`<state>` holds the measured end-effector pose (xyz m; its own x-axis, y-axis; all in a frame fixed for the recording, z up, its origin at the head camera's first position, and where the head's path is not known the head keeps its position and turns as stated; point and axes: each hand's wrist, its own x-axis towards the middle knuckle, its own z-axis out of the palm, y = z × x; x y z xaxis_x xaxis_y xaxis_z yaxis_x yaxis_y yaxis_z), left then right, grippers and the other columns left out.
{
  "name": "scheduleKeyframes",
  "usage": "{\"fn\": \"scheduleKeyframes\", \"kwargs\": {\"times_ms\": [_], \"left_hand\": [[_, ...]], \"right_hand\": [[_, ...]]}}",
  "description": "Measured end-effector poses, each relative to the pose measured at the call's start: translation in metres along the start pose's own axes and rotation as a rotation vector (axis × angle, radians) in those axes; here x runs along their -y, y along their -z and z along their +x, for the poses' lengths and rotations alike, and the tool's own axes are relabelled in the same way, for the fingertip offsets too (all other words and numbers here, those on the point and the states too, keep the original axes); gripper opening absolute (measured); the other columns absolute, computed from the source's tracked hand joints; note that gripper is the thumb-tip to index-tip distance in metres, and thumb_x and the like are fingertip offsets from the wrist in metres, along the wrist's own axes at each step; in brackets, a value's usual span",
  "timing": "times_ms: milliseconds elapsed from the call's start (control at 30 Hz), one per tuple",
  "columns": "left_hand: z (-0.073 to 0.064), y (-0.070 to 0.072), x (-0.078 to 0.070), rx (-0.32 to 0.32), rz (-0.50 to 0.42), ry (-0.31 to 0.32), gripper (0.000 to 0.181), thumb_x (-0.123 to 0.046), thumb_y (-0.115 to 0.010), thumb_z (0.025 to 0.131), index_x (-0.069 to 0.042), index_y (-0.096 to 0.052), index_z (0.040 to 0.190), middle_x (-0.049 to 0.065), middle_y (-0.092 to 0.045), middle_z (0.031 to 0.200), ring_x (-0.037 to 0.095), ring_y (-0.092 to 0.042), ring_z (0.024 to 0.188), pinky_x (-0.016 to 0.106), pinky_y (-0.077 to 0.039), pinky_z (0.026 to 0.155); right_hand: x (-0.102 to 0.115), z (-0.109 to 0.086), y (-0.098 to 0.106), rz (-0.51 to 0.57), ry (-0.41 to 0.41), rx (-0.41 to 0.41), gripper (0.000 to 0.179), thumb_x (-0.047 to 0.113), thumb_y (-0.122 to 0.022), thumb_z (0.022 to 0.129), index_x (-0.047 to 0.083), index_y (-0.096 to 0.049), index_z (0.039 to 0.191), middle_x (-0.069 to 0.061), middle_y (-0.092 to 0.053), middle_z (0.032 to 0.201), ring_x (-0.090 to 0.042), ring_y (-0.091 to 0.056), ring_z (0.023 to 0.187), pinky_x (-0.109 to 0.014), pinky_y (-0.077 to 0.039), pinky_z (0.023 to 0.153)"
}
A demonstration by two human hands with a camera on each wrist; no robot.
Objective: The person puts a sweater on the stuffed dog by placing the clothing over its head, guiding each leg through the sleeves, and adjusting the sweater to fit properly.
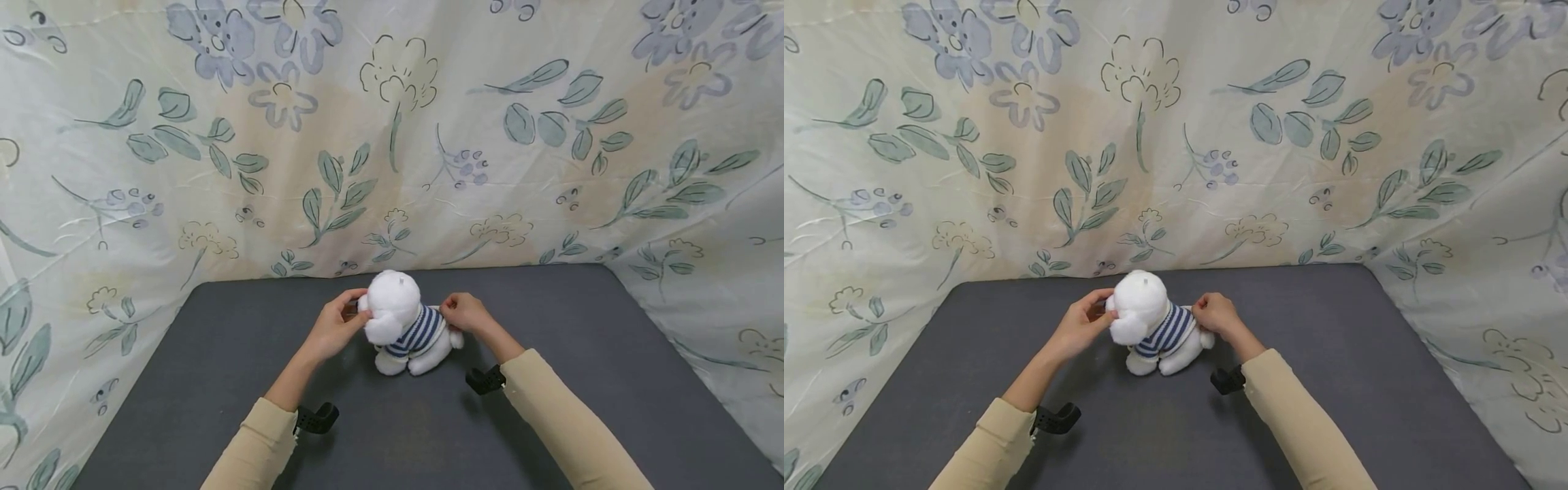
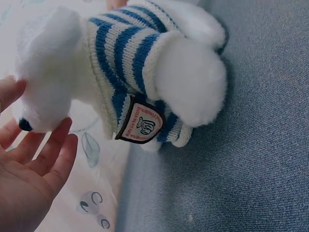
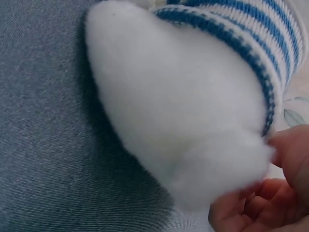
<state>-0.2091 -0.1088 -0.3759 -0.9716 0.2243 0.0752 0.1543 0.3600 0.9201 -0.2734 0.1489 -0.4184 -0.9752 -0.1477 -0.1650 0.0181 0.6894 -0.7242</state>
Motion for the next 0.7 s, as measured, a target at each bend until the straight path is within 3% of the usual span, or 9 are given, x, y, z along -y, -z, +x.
{"fn": "scheduleKeyframes", "kwargs": {"times_ms": [133,367,700], "left_hand": [[0.0,-0.001,0.0,-0.001,0.0,-0.003,0.043,-0.012,-0.057,0.091,-0.001,-0.046,0.131,0.023,-0.05,0.127,0.035,-0.054,0.111,0.04,-0.049,0.084],[0.0,-0.001,0.001,0.003,0.003,-0.015,0.043,-0.012,-0.057,0.091,0.0,-0.045,0.131,0.023,-0.05,0.126,0.035,-0.054,0.109,0.039,-0.049,0.084],[0.0,0.0,0.002,0.001,-0.003,-0.021,0.043,-0.011,-0.057,0.091,0.001,-0.046,0.131,0.022,-0.051,0.126,0.033,-0.055,0.108,0.038,-0.05,0.083]], "right_hand": [[-0.004,-0.001,-0.001,0.018,0.0,0.0,0.023,0.017,-0.047,0.091,0.0,-0.06,0.098,-0.008,-0.059,0.081,-0.01,-0.051,0.057,-0.024,-0.044,0.052],[-0.005,-0.01,-0.003,0.032,0.05,-0.08,0.027,0.027,-0.05,0.092,0.002,-0.059,0.1,-0.006,-0.058,0.075,-0.012,-0.051,0.053,-0.025,-0.042,0.048],[0.001,-0.041,0.001,0.005,0.111,0.012,0.023,0.028,-0.05,0.094,0.007,-0.058,0.092,-0.005,-0.059,0.074,-0.013,-0.051,0.052,-0.027,-0.043,0.049]]}}
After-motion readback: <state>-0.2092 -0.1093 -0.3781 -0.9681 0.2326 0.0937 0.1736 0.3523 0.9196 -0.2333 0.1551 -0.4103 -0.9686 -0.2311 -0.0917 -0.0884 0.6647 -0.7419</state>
